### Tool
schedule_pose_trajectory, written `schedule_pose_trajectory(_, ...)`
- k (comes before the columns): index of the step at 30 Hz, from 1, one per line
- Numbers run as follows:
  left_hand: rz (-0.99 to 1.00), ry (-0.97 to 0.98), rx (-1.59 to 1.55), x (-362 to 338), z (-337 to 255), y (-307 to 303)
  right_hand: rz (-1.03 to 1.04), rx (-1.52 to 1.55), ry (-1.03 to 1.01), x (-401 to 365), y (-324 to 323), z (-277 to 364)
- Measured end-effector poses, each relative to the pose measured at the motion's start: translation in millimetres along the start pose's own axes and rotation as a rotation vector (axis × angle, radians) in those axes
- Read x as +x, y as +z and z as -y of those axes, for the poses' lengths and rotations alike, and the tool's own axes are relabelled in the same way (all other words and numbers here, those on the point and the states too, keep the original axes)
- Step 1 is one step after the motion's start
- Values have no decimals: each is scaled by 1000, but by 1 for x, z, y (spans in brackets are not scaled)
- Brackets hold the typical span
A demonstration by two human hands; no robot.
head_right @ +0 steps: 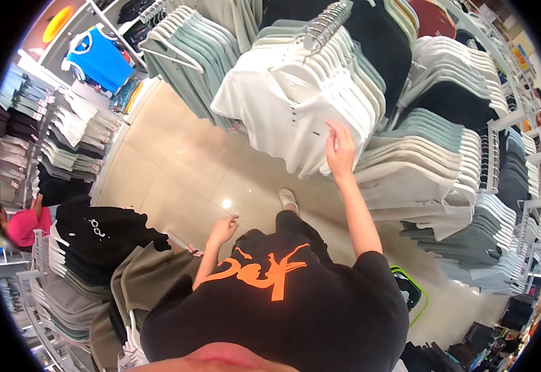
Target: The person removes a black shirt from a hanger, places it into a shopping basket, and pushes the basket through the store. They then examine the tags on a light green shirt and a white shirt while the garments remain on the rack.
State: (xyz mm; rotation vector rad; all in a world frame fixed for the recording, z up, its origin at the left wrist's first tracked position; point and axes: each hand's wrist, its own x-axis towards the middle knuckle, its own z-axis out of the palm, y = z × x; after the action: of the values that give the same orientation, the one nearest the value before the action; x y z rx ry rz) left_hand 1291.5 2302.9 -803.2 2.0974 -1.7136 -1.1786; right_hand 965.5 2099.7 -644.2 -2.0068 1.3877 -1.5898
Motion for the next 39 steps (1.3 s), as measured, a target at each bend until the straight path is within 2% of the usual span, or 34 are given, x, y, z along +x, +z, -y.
schedule_pose_trajectory(2, -61, 33, -281, 0, -36, -22, 38, 57, 24, 26, 22, 15)
schedule_pose_trajectory(4, -115, 159, -365, 9, -72, -44, 97, 63, 98, 42, 45, 20)
schedule_pose_trajectory(7, -143, 379, -401, 46, -107, -78, 39, -219, -219, 59, 77, 9)
schedule_pose_trajectory(8, -143, 456, -399, 60, -118, -90, 17, -207, -232, 65, 85, 8)
schedule_pose_trajectory(11, -95, 604, -320, 97, -166, -139, 57, -335, -56, 78, 105, 2)
schedule_pose_trajectory(15, -52, 814, -97, 144, -216, -195, -4, -106, 393, 75, 135, -16)
schedule_pose_trajectory(17, -82, 848, -32, 165, -232, -211, -45, -141, 461, 71, 146, -27)
schedule_pose_trajectory(20, -412, 914, -18, 196, -245, -236, -24, -98, 604, 82, 141, -18)
schedule_pose_trajectory(21, -485, 894, 12, 207, -244, -241, -15, -64, 665, 86, 140, -14)
schedule_pose_trajectory(22, -552, 872, 43, 215, -240, -244, -130, -36, 551, 77, 148, -30)
schedule_pose_trajectory(23, -612, 846, 74, 223, -235, -246, -47, -46, 565, 76, 145, -36)
schedule_pose_trajectory(25, -434, 825, 76, 242, -221, -248, 124, -70, 602, 77, 136, -39)
schedule_pose_trajectory(26, -338, 811, 79, 250, -212, -247, 81, -186, 524, 76, 137, -38)
schedule_pose_trajectory(27, -255, 743, -7, 255, -204, -245, 140, -303, 426, 73, 135, -42)
schedule_pose_trajectory(29, -93, 616, -160, 265, -193, -242, 187, -225, 505, 73, 131, -39)
schedule_pose_trajectory(30, -129, 633, -137, 266, -188, -239, 180, -194, 601, 74, 131, -36)
schedule_pose_trajectory(33, -101, 601, -175, 266, -172, -226, 66, -314, 634, 59, 135, -42)
schedule_pose_trajectory(36, -71, 636, -246, 270, -157, -220, 76, -318, 794, 57, 137, -39)
schedule_pose_trajectory(39, 10, 591, -241, 277, -151, -223, 210, -366, 891, 64, 132, -34)
